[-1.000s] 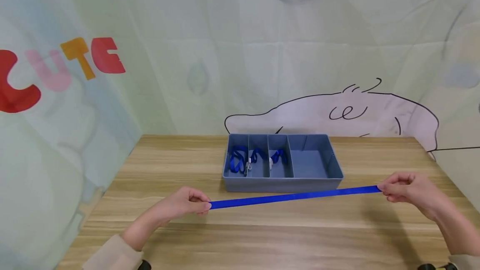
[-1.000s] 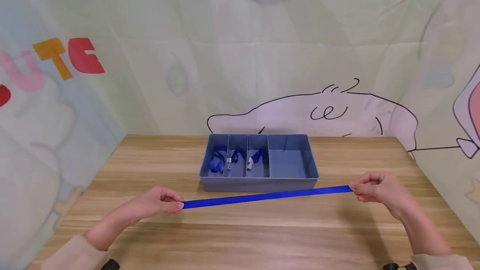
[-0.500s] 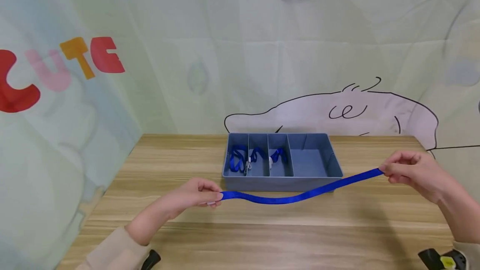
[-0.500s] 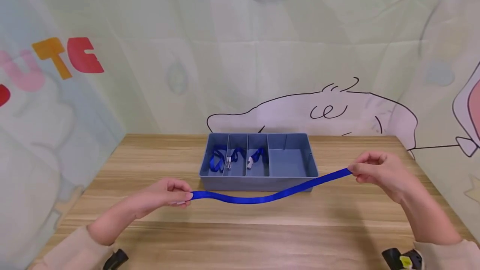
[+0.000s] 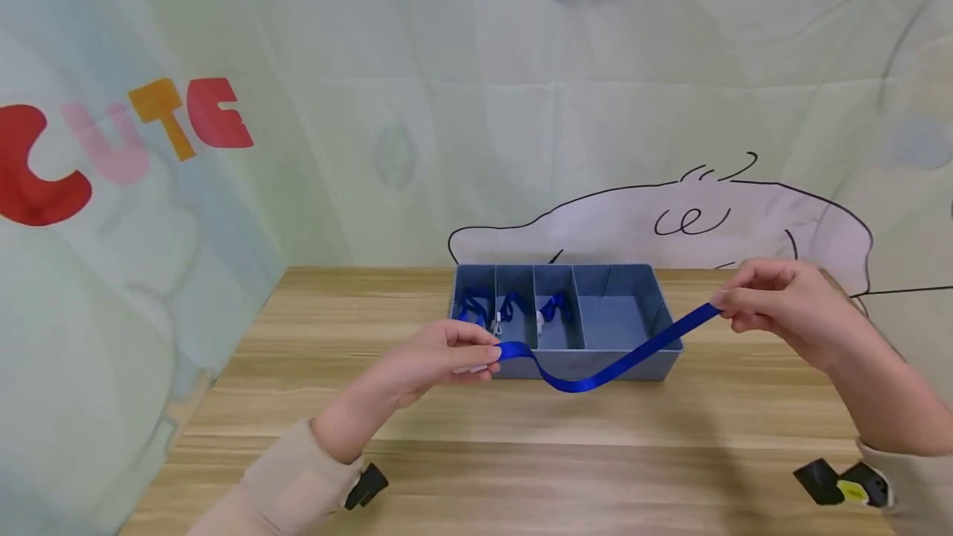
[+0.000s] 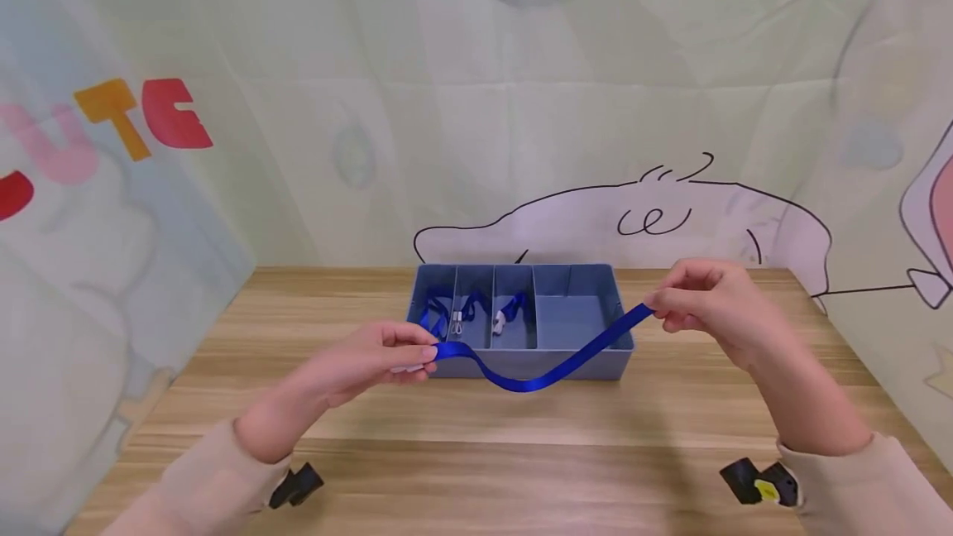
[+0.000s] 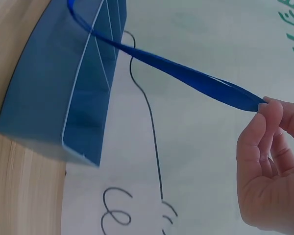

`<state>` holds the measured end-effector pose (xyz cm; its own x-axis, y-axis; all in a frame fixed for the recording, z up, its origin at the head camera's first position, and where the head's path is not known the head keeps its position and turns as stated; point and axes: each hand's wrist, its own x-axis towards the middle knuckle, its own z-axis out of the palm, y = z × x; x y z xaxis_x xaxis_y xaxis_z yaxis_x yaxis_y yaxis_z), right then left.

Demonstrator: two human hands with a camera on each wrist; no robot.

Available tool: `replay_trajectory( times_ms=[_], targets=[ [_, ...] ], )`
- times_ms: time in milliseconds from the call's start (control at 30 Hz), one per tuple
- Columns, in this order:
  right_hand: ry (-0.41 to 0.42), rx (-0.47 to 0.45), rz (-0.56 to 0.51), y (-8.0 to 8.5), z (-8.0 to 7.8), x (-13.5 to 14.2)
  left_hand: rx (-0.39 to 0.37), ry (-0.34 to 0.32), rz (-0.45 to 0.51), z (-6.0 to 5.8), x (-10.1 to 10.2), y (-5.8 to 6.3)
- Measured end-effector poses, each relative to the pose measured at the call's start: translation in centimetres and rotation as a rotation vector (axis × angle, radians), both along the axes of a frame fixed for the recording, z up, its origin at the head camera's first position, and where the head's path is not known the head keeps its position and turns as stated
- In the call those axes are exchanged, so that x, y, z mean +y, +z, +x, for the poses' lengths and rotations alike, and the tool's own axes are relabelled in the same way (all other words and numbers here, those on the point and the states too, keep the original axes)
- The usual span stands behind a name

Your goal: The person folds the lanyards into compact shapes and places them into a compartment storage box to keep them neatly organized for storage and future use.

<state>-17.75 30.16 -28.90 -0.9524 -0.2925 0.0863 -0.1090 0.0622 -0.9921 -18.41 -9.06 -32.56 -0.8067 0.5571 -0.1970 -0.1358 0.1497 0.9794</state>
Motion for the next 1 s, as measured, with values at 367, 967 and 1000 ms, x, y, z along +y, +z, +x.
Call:
replay_trajectory(
  times_ms=[367,967,1000],
  targets=[
    [0.053,0.029,0.149,0.6,0.1,-5.0,-0.007,0.026,0.097,0.3,4.1,0.6],
    [0.198,0.038,0.268,0.7,0.7,-10.9,-0.01,-0.026,0.089,1.2,6.8,1.6],
    [0.202,0.031,0.274,0.7,0.7,-11.1,-0.011,-0.024,0.093,1.3,6.9,1.6]
  ],
)
